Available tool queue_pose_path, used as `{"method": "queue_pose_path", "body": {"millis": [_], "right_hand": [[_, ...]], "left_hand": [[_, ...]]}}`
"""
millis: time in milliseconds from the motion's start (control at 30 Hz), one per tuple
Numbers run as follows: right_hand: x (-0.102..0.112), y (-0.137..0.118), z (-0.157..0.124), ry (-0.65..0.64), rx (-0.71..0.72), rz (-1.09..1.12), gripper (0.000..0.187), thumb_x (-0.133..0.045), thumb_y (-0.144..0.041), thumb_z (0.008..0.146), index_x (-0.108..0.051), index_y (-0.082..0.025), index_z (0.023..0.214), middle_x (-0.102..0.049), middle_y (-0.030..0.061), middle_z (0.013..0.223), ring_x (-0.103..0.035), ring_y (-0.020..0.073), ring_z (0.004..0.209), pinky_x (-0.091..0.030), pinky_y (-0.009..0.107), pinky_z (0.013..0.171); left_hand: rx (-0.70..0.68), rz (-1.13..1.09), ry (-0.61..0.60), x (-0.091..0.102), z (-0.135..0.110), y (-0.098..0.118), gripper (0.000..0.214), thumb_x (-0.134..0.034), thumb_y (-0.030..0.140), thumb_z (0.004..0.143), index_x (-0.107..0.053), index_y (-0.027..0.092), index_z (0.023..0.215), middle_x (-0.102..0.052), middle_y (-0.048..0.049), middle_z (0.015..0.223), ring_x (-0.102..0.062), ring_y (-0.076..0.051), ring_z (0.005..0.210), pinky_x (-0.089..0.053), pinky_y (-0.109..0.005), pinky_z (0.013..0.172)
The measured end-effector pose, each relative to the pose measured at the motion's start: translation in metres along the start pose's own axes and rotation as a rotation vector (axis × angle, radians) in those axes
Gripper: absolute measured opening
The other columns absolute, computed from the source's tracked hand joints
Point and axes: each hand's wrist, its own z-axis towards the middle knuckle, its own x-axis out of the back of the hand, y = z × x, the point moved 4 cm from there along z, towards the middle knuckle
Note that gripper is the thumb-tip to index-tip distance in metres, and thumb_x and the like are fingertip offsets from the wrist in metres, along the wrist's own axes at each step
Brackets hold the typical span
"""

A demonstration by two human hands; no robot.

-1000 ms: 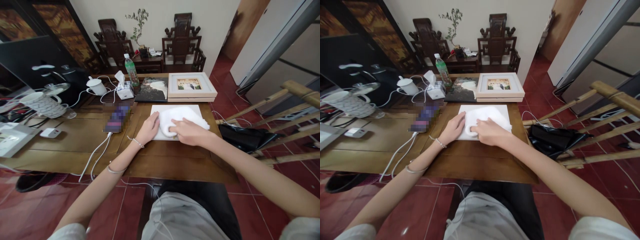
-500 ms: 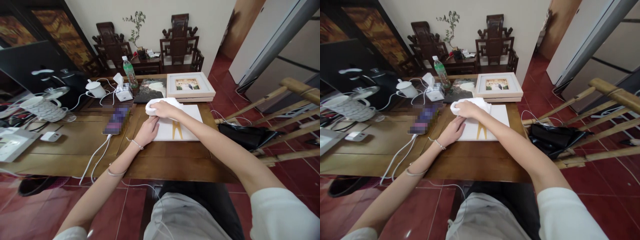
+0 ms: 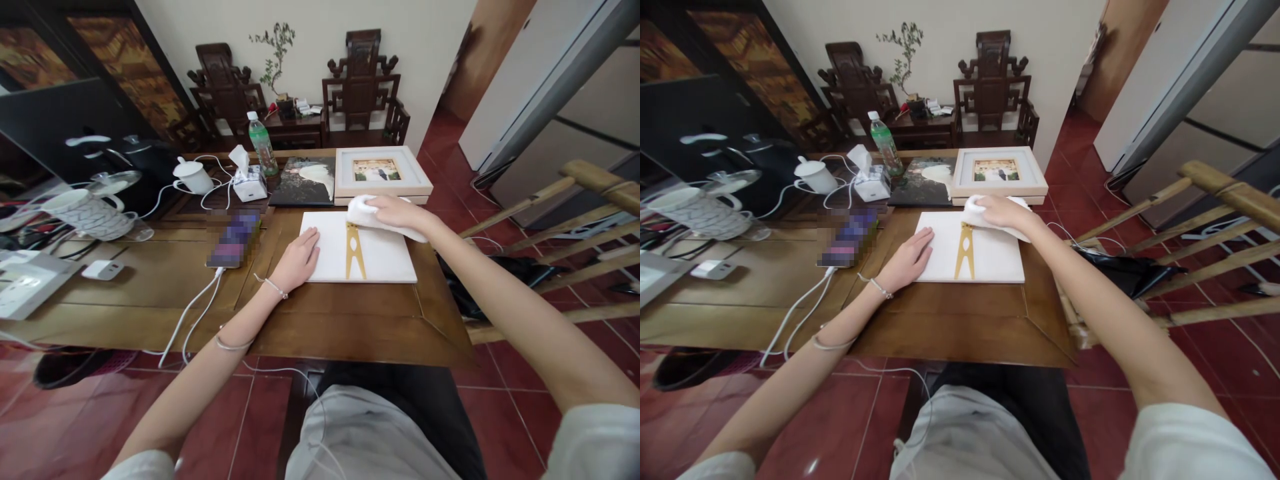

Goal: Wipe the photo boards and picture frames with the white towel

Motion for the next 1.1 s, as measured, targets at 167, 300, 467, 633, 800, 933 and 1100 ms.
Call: {"method": "queue_pose_path", "body": {"millis": [167,300,467,633,800,933,1100], "right_hand": [[-0.016,0.006,-0.063,0.002,-0.033,-0.045,0.033,-0.038,-0.006,0.071,-0.062,-0.019,0.089,-0.069,0.0093,0.087,-0.062,0.0275,0.084,-0.042,0.034,0.076],[-0.026,-0.023,-0.117,-0.044,0.031,-0.075,0.033,-0.039,-0.002,0.068,-0.059,-0.022,0.084,-0.067,0.0064,0.08,-0.062,0.0276,0.084,-0.044,0.038,0.085],[-0.026,-0.055,-0.159,-0.105,0.132,-0.022,0.037,-0.038,0.002,0.068,-0.058,-0.025,0.082,-0.07,0.0033,0.103,-0.063,0.0256,0.106,-0.037,0.041,0.105],[-0.022,-0.044,-0.135,-0.139,0.086,-0.035,0.032,-0.039,-0.002,0.069,-0.058,-0.023,0.083,-0.065,0.0038,0.076,-0.063,0.0253,0.084,-0.044,0.035,0.085],[-0.015,-0.01,-0.076,-0.061,0.04,0.015,0.026,-0.039,-0.006,0.07,-0.057,-0.02,0.082,-0.062,0.0057,0.076,-0.058,0.0234,0.077,-0.04,0.03,0.072],[-0.009,0.017,-0.039,-0.013,-0.038,0.055,0.026,-0.041,-0.008,0.07,-0.059,-0.019,0.085,-0.066,0.0092,0.09,-0.058,0.0252,0.089,-0.039,0.03,0.076],[-0.012,0.026,-0.028,0.064,-0.078,0.097,0.023,-0.042,-0.01,0.068,-0.058,-0.019,0.081,-0.065,0.0086,0.09,-0.057,0.0265,0.09,-0.038,0.031,0.079]], "left_hand": [[-0.006,-0.012,0.009,0.0,0.0,0.0,0.043,-0.037,0.025,0.097,-0.054,0.011,0.134,-0.052,-0.0175,0.146,-0.043,-0.029,0.141,-0.035,-0.05,0.119],[0.003,-0.003,0.011,0.0,0.0,0.0,0.043,-0.037,0.025,0.097,-0.054,0.011,0.134,-0.052,-0.0174,0.146,-0.043,-0.03,0.141,-0.035,-0.051,0.119],[0.007,0.009,0.0,-0.001,0.0,0.001,0.044,-0.036,0.025,0.097,-0.054,0.008,0.133,-0.051,-0.02,0.146,-0.043,-0.032,0.141,-0.036,-0.052,0.118],[0.011,0.01,-0.005,0.0,0.0,0.001,0.045,-0.035,0.026,0.097,-0.054,0.007,0.133,-0.05,-0.0213,0.147,-0.043,-0.032,0.141,-0.035,-0.051,0.119],[0.011,0.007,-0.006,0.0,-0.001,-0.001,0.045,-0.035,0.026,0.098,-0.053,0.008,0.135,-0.049,-0.0199,0.147,-0.042,-0.031,0.141,-0.035,-0.051,0.119],[0.008,0.02,-0.015,0.0,-0.001,0.0,0.047,-0.035,0.026,0.098,-0.053,0.003,0.134,-0.049,-0.0234,0.147,-0.042,-0.032,0.142,-0.033,-0.049,0.12],[0.0,0.018,-0.014,0.001,0.0,-0.001,0.044,-0.035,0.027,0.098,-0.053,0.007,0.134,-0.05,-0.0205,0.146,-0.042,-0.031,0.142,-0.034,-0.049,0.119]]}}
